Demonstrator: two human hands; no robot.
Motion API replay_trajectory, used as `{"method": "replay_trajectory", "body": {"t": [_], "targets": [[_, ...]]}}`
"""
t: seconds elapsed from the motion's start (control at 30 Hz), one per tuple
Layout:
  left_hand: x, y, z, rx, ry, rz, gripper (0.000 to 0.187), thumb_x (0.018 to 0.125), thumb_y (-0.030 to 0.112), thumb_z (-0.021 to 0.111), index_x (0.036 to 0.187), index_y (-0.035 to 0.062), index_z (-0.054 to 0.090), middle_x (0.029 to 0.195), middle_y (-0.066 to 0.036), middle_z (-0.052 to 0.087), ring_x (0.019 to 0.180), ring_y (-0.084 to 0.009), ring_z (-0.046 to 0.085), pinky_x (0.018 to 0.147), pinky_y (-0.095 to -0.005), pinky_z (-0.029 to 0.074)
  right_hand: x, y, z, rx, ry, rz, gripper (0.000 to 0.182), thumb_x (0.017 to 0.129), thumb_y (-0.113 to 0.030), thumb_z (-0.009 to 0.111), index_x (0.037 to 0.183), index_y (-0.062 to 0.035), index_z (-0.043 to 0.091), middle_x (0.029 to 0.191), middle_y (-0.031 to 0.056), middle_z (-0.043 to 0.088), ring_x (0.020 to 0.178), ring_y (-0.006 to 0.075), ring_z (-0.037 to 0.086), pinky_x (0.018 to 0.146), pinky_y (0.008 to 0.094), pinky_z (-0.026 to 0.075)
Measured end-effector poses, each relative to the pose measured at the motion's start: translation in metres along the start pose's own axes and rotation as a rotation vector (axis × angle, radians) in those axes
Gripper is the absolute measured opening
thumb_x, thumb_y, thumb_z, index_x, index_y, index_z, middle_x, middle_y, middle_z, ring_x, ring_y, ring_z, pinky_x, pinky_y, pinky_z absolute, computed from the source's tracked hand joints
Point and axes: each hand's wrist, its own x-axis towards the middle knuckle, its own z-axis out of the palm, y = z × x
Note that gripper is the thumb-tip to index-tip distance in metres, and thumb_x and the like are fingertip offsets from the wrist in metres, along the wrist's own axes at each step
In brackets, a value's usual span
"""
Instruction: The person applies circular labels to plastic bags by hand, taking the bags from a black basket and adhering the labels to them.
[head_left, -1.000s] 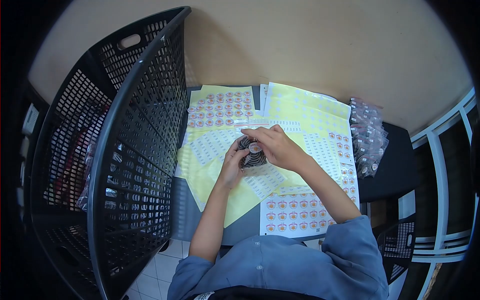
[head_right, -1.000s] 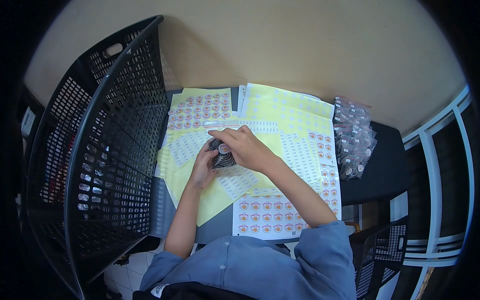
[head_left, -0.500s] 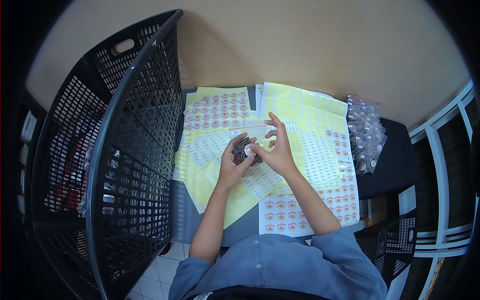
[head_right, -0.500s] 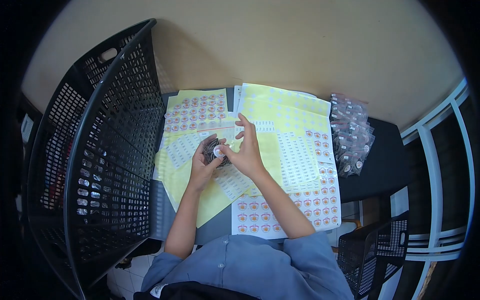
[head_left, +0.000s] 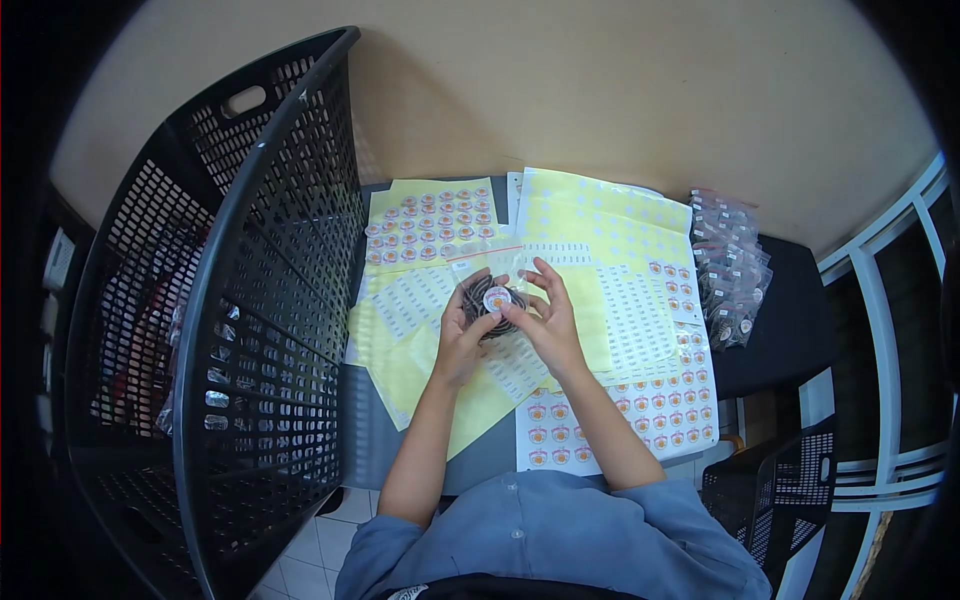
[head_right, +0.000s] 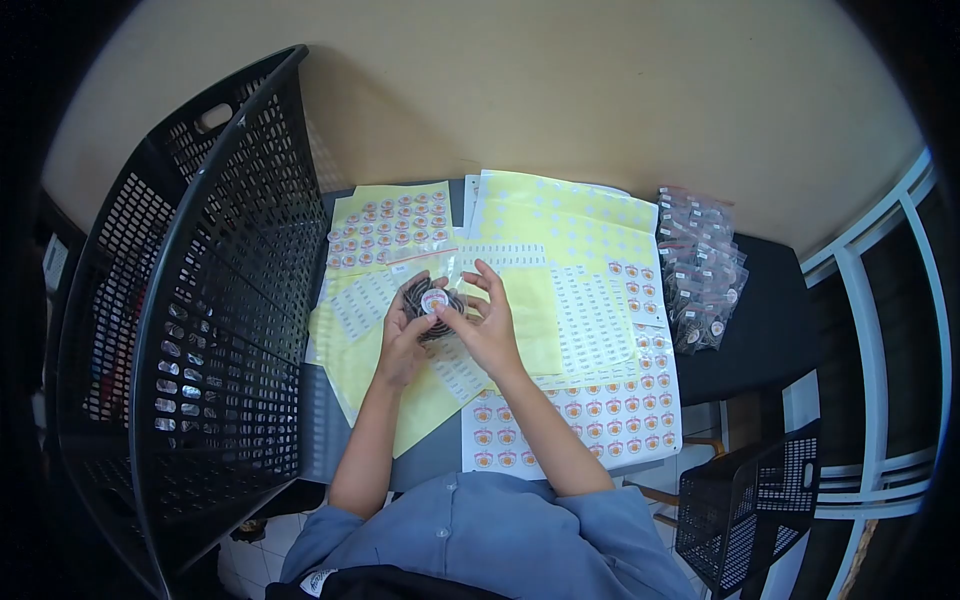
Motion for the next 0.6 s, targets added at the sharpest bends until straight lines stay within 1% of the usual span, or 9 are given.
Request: {"method": "replay_trajectory", "body": {"t": [0.03,0.1,0.13,0.2,0.23,0.3,0.4,0.5,0.6], "targets": [[0.0,0.001,0.001,0.001,0.0,-0.001,0.052,0.074,0.001,0.052,0.122,0.0005,0.032,0.116,-0.014,0.046,0.1,-0.0199,0.05,0.087,-0.0311,0.041,-0.002,0.001,0.001,0.001,0.001,0.0,0.073,0.068,-0.007,0.067,0.126,-0.0024,0.024,0.113,0.0136,0.038,0.087,0.0178,0.049,0.071,0.0249,0.045],[0.0,0.002,0.004,-0.02,0.097,-0.064,0.045,0.079,0.005,0.05,0.121,0.0007,0.033,0.114,-0.014,0.047,0.097,-0.0192,0.052,0.084,-0.0305,0.044,-0.005,0.004,0.003,-0.021,-0.004,0.01,0.074,0.067,-0.008,0.068,0.126,-0.003,0.024,0.113,0.014,0.038,0.089,0.0191,0.05,0.071,0.025,0.045],[0.001,0.0,0.003,-0.02,0.098,-0.067,0.045,0.079,0.005,0.05,0.121,0.0007,0.033,0.114,-0.014,0.047,0.097,-0.0192,0.052,0.084,-0.0305,0.044,-0.006,0.006,0.004,-0.021,-0.002,0.013,0.074,0.067,-0.008,0.068,0.126,-0.003,0.024,0.113,0.014,0.038,0.089,0.0191,0.05,0.071,0.025,0.045],[0.002,-0.005,0.0,-0.042,0.18,-0.068,0.039,0.082,0.008,0.05,0.118,0.0011,0.036,0.107,-0.014,0.051,0.094,-0.0177,0.053,0.078,-0.0295,0.047,-0.008,0.009,0.006,-0.015,0.002,-0.023,0.075,0.066,-0.006,0.069,0.126,-0.0032,0.024,0.113,0.0142,0.038,0.09,0.0192,0.05,0.072,0.0259,0.045],[0.002,-0.006,0.001,-0.043,0.178,-0.069,0.039,0.082,0.008,0.05,0.118,0.0011,0.036,0.107,-0.014,0.051,0.094,-0.0177,0.053,0.078,-0.0295,0.047,-0.009,0.009,0.006,-0.016,0.005,-0.023,0.075,0.066,-0.006,0.069,0.126,-0.0032,0.024,0.113,0.0142,0.038,0.09,0.0192,0.05,0.072,0.0259,0.045],[0.0,-0.008,0.002,0.032,0.248,-0.032,0.035,0.081,0.009,0.053,0.113,-0.0005,0.042,0.099,-0.013,0.055,0.086,-0.0153,0.055,0.073,-0.0257,0.047,-0.011,0.011,0.007,-0.06,-0.026,-0.016,0.075,0.066,-0.005,0.069,0.125,-0.0022,0.024,0.111,0.0141,0.039,0.09,0.0188,0.05,0.072,0.0264,0.045],[0.0,-0.008,0.001,-0.001,0.251,-0.02,0.033,0.081,0.01,0.054,0.11,-0.0012,0.043,0.096,-0.013,0.055,0.084,-0.0144,0.056,0.071,-0.0249,0.048,-0.012,0.009,0.009,0.003,-0.031,-0.029,0.074,0.065,-0.003,0.069,0.125,-0.0019,0.025,0.11,0.0133,0.04,0.09,0.0183,0.051,0.074,0.0265,0.045],[0.0,-0.011,0.0,0.042,0.281,-0.035,0.032,0.082,0.011,0.052,0.111,-0.0001,0.043,0.095,-0.01,0.054,0.082,-0.0154,0.056,0.069,-0.027,0.049,-0.013,0.012,0.008,0.004,-0.034,-0.038,0.074,0.065,-0.001,0.068,0.125,-0.0025,0.025,0.109,0.0125,0.04,0.09,0.0181,0.051,0.075,0.0261,0.045],[0.0,-0.013,-0.001,0.002,0.306,-0.055,0.031,0.082,0.011,0.052,0.11,-0.0003,0.043,0.094,-0.01,0.055,0.081,-0.0153,0.056,0.068,-0.0269,0.049,-0.014,0.014,0.005,0.015,-0.057,-0.046,0.075,0.064,0.001,0.068,0.125,-0.0029,0.025,0.109,0.0118,0.041,0.091,0.0178,0.051,0.076,0.0261,0.044]]}}
